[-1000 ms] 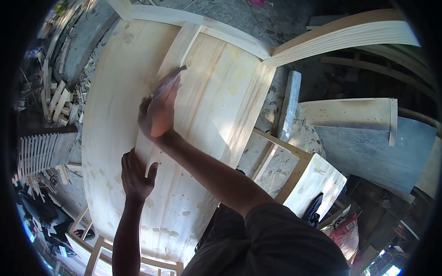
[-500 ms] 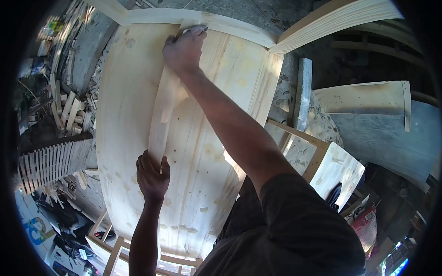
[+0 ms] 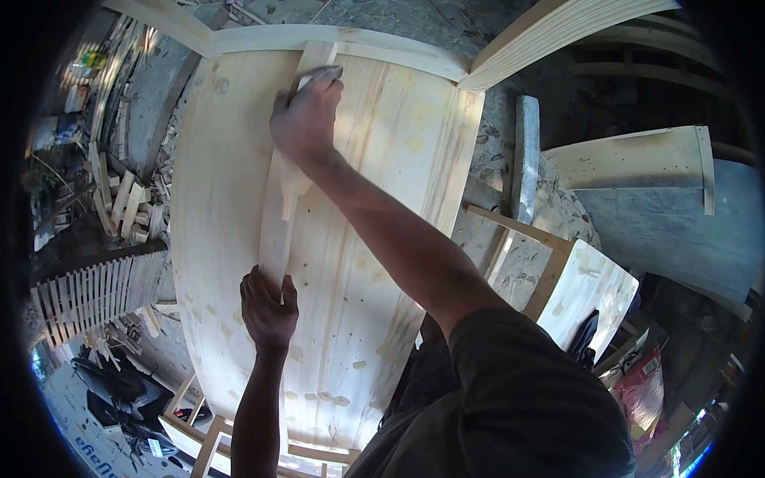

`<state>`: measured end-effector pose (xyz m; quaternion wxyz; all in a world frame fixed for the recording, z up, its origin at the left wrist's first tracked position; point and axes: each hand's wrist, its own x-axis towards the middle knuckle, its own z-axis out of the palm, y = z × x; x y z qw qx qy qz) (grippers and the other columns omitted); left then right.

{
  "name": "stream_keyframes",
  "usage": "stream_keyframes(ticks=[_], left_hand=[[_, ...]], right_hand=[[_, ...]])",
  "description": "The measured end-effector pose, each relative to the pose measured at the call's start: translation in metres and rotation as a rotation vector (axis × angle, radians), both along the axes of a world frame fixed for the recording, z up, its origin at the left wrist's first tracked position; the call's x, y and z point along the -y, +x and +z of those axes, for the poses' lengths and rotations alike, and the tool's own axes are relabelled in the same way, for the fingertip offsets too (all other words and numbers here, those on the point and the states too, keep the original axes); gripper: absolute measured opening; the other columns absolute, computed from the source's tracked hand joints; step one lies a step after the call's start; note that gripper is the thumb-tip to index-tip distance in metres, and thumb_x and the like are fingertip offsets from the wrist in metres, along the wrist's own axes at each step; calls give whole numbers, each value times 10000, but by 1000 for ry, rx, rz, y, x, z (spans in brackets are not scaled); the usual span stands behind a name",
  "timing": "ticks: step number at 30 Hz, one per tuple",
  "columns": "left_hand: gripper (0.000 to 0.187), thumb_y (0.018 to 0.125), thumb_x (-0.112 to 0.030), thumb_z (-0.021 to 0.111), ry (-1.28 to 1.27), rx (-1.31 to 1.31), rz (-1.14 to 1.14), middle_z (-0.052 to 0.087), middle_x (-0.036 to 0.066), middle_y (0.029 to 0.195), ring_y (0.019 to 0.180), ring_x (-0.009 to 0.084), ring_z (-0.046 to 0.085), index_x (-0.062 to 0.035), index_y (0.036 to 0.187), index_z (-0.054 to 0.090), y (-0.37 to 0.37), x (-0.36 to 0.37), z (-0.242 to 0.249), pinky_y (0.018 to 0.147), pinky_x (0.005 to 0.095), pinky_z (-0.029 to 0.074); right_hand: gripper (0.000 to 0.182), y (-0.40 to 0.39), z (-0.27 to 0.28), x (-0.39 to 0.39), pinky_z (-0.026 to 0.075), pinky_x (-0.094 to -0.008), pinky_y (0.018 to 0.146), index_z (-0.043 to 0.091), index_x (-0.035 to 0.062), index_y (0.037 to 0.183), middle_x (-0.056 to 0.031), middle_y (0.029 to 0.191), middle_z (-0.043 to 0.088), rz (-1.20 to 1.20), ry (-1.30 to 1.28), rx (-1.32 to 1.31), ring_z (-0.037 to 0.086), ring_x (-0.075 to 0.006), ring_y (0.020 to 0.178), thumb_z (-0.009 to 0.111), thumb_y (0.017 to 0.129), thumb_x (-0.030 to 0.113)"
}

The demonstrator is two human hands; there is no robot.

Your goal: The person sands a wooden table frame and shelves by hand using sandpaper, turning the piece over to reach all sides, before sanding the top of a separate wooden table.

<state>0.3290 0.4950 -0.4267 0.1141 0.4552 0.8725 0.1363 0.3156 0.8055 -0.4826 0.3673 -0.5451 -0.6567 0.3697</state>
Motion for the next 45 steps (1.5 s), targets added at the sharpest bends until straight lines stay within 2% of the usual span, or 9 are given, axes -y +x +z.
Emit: stream_keyframes(ticks=[4, 13, 17, 20, 25, 33, 39, 42, 45], left_hand=[[499, 940, -326, 701, 97, -47, -90, 615, 226, 1015, 928, 415, 633, 62, 1219, 556, -6, -2, -3, 807, 507, 547], [465, 949, -317, 702, 48, 22, 13, 643, 203, 1045, 951, 396, 646, 35, 1230, 584, -2, 5, 1, 799, 497, 551], [331, 1016, -259, 608, 434, 338, 151, 682, 193, 1067, 987, 375, 660, 29, 1175, 638, -14, 19, -4, 813, 476, 547], [239, 1049, -157, 518, 466, 242, 223, 701, 182, 1057, 977, 351, 672, 27, 1086, 667, -16, 17, -6, 838, 440, 540], [109, 1002, -87, 599, 422, 132, 262, 704, 146, 970, 907, 338, 675, -14, 972, 673, -11, 16, -3, 780, 430, 549], [78, 1005, -60, 623, 714, 10, 715, 703, 135, 977, 890, 306, 679, -15, 1027, 683, -8, 39, -7, 750, 399, 540], [194, 1000, -167, 687, 207, -407, 1057, 684, 133, 1238, 1192, 317, 620, -98, 1179, 713, 71, 292, 25, 958, 431, 519], [652, 1048, -570, 492, -545, -355, 1675, 609, 263, 1367, 1329, 442, 509, -21, 1379, 609, 174, 514, -16, 1116, 564, 379], [933, 984, -793, 293, -552, 9, 2049, 414, 269, 1574, 1422, 513, 400, -86, 1588, 367, 230, 534, -42, 1138, 671, 285]], right_hand=[[845, 50, 22, 195, 438, -529, 1024, 123, -301, 1382, -461, 1266, 360, 352, 114, 82, 484, -579, 1128, 676, 910, 130], [846, -4, 2, -18, 388, -565, 1109, 244, -302, 1391, -454, 1381, 369, 43, 274, 279, 413, -566, 1311, 697, 904, 220], [772, 78, 44, 163, 243, -567, 1249, 430, -86, 1508, -234, 1675, 272, 876, 311, 310, 196, -416, 1574, 658, 965, 413], [652, 102, 17, 141, 218, -515, 1280, 502, 64, 1526, -102, 1662, 373, 1471, 418, 119, 273, -267, 1570, 593, 1008, 448], [724, 74, 45, -80, 405, -400, 1159, 483, 87, 1543, -13, 1641, 435, 1360, 903, 518, 440, -206, 1470, 750, 874, 165], [546, 39, 35, 136, 502, -381, 955, 552, 50, 1281, -85, 1137, 605, 1892, 1207, 205, 615, -253, 1053, 780, 862, 316], [722, 6, 60, -2, 511, -467, 967, 518, 19, 1250, -164, 1167, 594, 1972, 1011, 634, 616, -353, 1085, 931, 712, 265], [767, 10, 50, 70, 491, -462, 1015, 501, -31, 1266, -186, 1164, 589, 2053, 1130, 602, 600, -372, 1147, 933, 701, 255], [571, 29, 45, 251, 528, -445, 911, 518, -30, 1202, -207, 1158, 614, 2147, 1194, 523, 623, -339, 1052, 818, 842, 297]])
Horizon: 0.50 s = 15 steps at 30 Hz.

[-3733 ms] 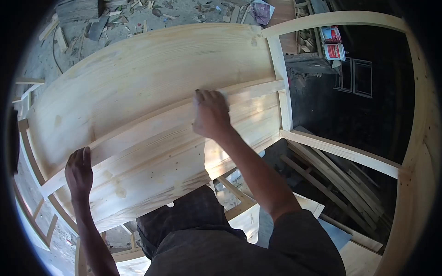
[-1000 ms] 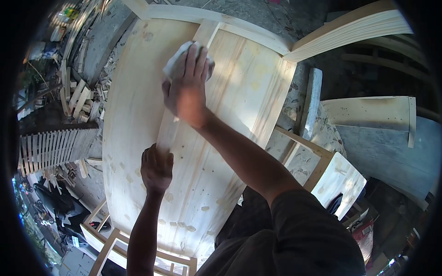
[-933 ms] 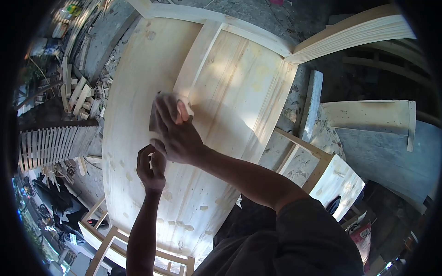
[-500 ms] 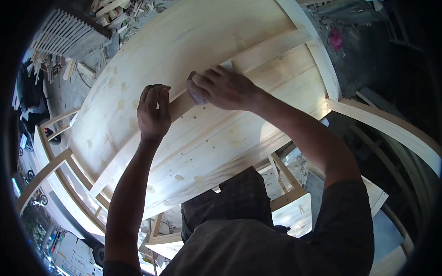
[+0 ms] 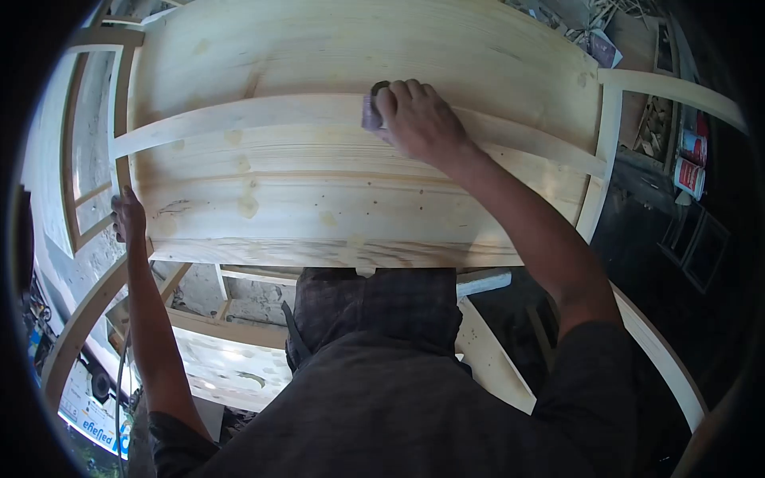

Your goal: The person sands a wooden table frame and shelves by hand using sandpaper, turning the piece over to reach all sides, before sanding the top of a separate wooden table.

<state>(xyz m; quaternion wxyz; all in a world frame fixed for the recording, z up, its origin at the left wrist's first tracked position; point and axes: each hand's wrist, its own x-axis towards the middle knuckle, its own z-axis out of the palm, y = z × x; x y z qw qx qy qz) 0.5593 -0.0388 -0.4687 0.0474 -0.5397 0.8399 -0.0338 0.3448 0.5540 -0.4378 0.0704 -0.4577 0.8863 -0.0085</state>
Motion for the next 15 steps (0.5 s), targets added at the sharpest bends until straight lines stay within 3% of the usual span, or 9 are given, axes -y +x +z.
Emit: stream_keyframes(ticks=[3, 5, 8, 10, 12, 14, 15], left_hand=[[944, 983, -809, 257, 136, 14, 64, 356, 272, 1609, 1456, 531, 354, -116, 1622, 306, -4, 19, 3, 1139, 692, 262], [983, 978, -828, 244, 269, -60, 20, 344, 281, 1619, 1491, 487, 332, -89, 1624, 294, 5, 49, -5, 1183, 624, 259], [956, 1022, -758, 318, 503, -311, -84, 345, 267, 1623, 1517, 398, 325, -2, 1606, 286, 24, 77, -16, 1229, 507, 265], [991, 997, -774, 362, 498, -368, -107, 317, 259, 1643, 1541, 387, 283, -1, 1611, 288, 26, 83, -17, 1246, 485, 239], [1028, 972, -790, 406, 515, -399, -114, 289, 251, 1664, 1566, 376, 241, 1, 1617, 290, 26, 83, -22, 1262, 463, 212], [1045, 950, -805, 437, 488, -416, -131, 292, 251, 1663, 1567, 375, 244, 1, 1604, 318, 31, 79, -24, 1264, 460, 215], [1044, 941, -813, 445, 448, -421, -147, 310, 255, 1651, 1555, 381, 269, 0, 1588, 345, 25, 75, -20, 1256, 468, 230]], right_hand=[[513, 20, -15, 173, 524, -419, 780, 609, -70, 1197, -200, 1054, 667, 14, -58, -141, 645, -291, 933, 645, 977, 391], [382, 28, -5, 259, 499, -423, 767, 628, -34, 1210, -175, 1036, 678, 10, -106, -108, 638, -279, 930, 565, 1010, 285], [432, 24, -14, 319, 492, -426, 818, 629, -21, 1208, -164, 1054, 672, 3, -205, -104, 643, -280, 953, 621, 989, 351], [446, 30, -22, 303, 492, -425, 829, 625, -22, 1209, -166, 1059, 668, 21, -309, -96, 645, -283, 957, 657, 974, 356], [581, 20, -5, 209, 497, -462, 860, 543, -42, 1306, -186, 1112, 649, 102, -295, -45, 641, -320, 964, 725, 941, 372], [751, 10, 18, 75, 440, -519, 982, 367, -94, 1499, -277, 1357, 509, 90, -62, 52, 555, -383, 1187, 687, 968, 330], [802, 3, 27, -3, 385, -560, 1075, 264, -106, 1559, -335, 1505, 378, 158, -14, 5, 469, -455, 1320, 654, 979, 288]])
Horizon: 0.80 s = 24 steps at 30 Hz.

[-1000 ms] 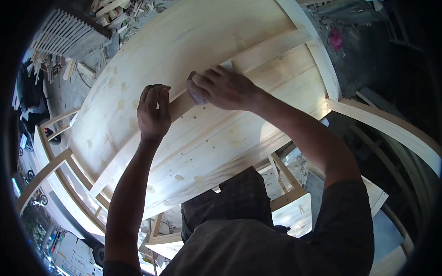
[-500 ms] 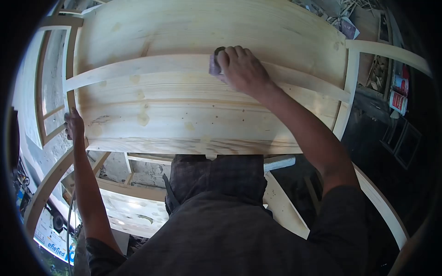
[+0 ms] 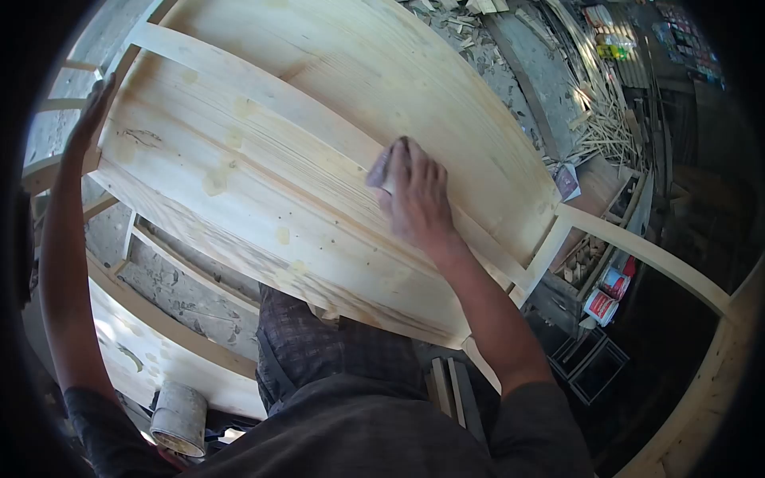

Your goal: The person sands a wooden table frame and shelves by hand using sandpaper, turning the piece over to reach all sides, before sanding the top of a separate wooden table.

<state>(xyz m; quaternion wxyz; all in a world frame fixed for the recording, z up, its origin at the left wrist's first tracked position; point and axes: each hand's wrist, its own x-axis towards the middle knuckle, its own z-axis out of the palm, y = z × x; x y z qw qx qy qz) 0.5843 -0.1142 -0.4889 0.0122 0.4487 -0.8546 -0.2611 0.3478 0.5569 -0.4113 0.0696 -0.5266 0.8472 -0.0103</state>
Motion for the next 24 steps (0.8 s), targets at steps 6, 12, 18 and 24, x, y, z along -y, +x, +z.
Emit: stream_keyframes(ticks=[6, 12, 18, 24], left_hand=[[762, 1004, -591, 432, -153, 55, -40, 391, 268, 1545, 1429, 418, 388, -110, 1590, 363, -14, -23, 0, 1189, 500, 322], [524, 1126, -235, 389, -563, 220, -536, 461, 275, 1419, 1274, 458, 493, -272, 1642, 308, 27, 72, -81, 1109, 525, 413], [673, 1079, -619, 351, -216, 146, -54, 530, 271, 1349, 1322, 455, 492, -34, 1388, 477, 0, -9, 1, 1095, 565, 401], [671, 1048, -675, 362, -313, 160, 20, 562, 218, 1419, 1374, 439, 506, -86, 1336, 503, -10, -42, 5, 1038, 636, 423]], right_hand=[[840, -54, 12, -229, 459, -532, 987, 309, -81, 1529, -304, 1347, 489, -56, 341, 289, 550, -463, 1148, 756, 903, 258], [703, -2, -21, 105, 509, -483, 806, 439, -90, 1385, -204, 1037, 603, 50, 28, -71, 666, -348, 882, 745, 932, 352], [533, 22, -34, 307, 526, -483, 861, 541, -43, 1216, -201, 1065, 665, 56, -211, -101, 689, -340, 967, 671, 977, 416], [732, -5, -24, 6, 439, -578, 916, 403, -43, 1399, -240, 1202, 576, -17, -75, 11, 580, -453, 1065, 817, 871, 249]])
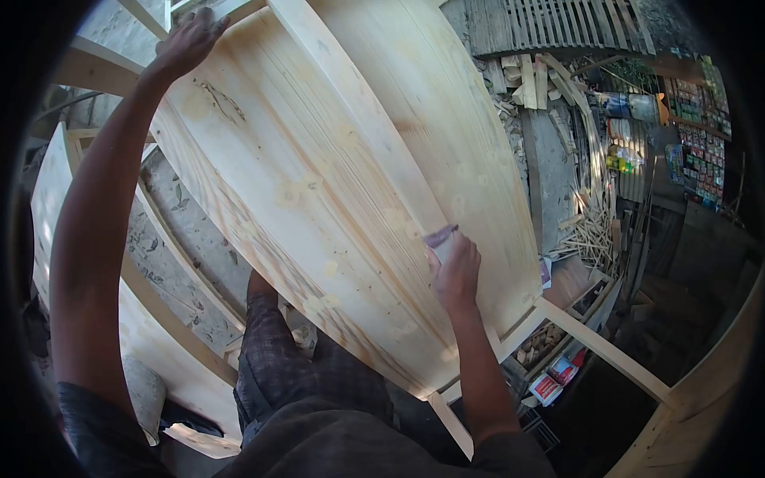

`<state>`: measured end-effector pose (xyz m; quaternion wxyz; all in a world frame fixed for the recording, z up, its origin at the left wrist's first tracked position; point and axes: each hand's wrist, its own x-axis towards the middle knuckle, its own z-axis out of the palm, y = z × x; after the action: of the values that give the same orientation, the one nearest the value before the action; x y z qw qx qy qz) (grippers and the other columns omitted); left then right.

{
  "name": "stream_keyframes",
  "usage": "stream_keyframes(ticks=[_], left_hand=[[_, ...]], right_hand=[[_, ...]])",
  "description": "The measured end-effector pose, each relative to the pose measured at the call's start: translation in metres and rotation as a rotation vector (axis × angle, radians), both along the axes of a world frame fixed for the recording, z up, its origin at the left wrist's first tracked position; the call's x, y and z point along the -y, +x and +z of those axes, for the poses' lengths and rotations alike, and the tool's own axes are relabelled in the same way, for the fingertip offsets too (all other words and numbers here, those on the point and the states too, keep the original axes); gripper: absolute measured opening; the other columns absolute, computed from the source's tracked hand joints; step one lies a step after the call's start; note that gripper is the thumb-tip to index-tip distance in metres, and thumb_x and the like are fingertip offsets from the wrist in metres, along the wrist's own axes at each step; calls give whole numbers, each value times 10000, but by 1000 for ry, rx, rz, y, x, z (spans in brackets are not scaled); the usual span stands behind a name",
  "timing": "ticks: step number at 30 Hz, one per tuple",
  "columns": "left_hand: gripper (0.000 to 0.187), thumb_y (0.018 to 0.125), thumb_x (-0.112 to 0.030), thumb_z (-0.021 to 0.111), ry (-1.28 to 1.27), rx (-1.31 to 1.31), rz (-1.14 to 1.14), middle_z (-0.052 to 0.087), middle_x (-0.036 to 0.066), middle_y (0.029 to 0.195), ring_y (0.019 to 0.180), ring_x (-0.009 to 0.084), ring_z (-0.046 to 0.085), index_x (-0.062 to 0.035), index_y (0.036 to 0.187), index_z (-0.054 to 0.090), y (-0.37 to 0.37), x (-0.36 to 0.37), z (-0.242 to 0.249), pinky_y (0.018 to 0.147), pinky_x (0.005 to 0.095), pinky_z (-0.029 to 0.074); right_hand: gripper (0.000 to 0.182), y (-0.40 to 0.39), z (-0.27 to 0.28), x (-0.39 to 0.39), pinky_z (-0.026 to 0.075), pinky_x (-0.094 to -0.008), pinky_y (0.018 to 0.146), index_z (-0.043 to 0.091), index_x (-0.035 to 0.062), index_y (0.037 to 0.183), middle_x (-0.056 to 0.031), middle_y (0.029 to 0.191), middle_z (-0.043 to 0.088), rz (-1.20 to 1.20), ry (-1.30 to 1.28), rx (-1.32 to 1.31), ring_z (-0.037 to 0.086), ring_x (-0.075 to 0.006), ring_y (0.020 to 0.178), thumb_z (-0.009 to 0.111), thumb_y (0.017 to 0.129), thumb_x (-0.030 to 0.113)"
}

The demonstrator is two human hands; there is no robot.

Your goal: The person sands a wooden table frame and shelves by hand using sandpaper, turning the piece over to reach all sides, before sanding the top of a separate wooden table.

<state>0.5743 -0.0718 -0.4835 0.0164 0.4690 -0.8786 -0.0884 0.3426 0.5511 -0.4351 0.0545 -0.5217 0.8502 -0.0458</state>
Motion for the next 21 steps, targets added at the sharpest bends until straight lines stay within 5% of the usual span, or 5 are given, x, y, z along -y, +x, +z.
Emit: stream_keyframes(ticks=[2, 4, 10, 16, 21], left_hand=[[665, 1041, -675, 380, -26, 21, 29, 569, 201, 1416, 1366, 430, 516, -95, 1339, 512, -6, -21, 8, 1023, 652, 426], [660, 1039, -673, 389, -34, 49, 77, 573, 187, 1414, 1361, 426, 522, -97, 1335, 520, -11, -30, 22, 1015, 655, 428], [656, 1054, -628, 414, -46, -55, 67, 593, 176, 1328, 1290, 402, 557, -36, 1301, 548, -10, -46, 33, 1020, 641, 406], [563, 1046, -549, 495, -98, -106, 28, 630, 163, 1239, 1163, 385, 618, -31, 1243, 597, -7, -49, 33, 931, 617, 445], [470, 1049, -478, 531, -112, -187, -8, 660, 147, 1150, 1113, 365, 649, -39, 1194, 614, 0, -46, 32, 919, 545, 483]], right_hand=[[703, -7, 5, -86, 432, -560, 934, 416, -45, 1366, -235, 1195, 580, -41, 75, 15, 579, -445, 1066, 820, 864, 238], [656, -14, -2, -71, 431, -545, 934, 434, -40, 1321, -228, 1171, 583, -12, 99, 56, 584, -431, 1062, 817, 866, 237], [528, 27, 5, 240, 441, -527, 946, 472, -43, 1183, -231, 1135, 597, -18, 107, -99, 615, -401, 1071, 768, 916, 302], [572, 46, -15, 484, 540, -516, 890, 520, -71, 1201, -259, 1139, 647, 30, -62, -185, 698, -388, 1022, 662, 988, 440], [510, 35, 2, 398, 573, -508, 851, 502, -63, 1224, -264, 1108, 637, 83, -93, -30, 690, -418, 989, 632, 1010, 381]])
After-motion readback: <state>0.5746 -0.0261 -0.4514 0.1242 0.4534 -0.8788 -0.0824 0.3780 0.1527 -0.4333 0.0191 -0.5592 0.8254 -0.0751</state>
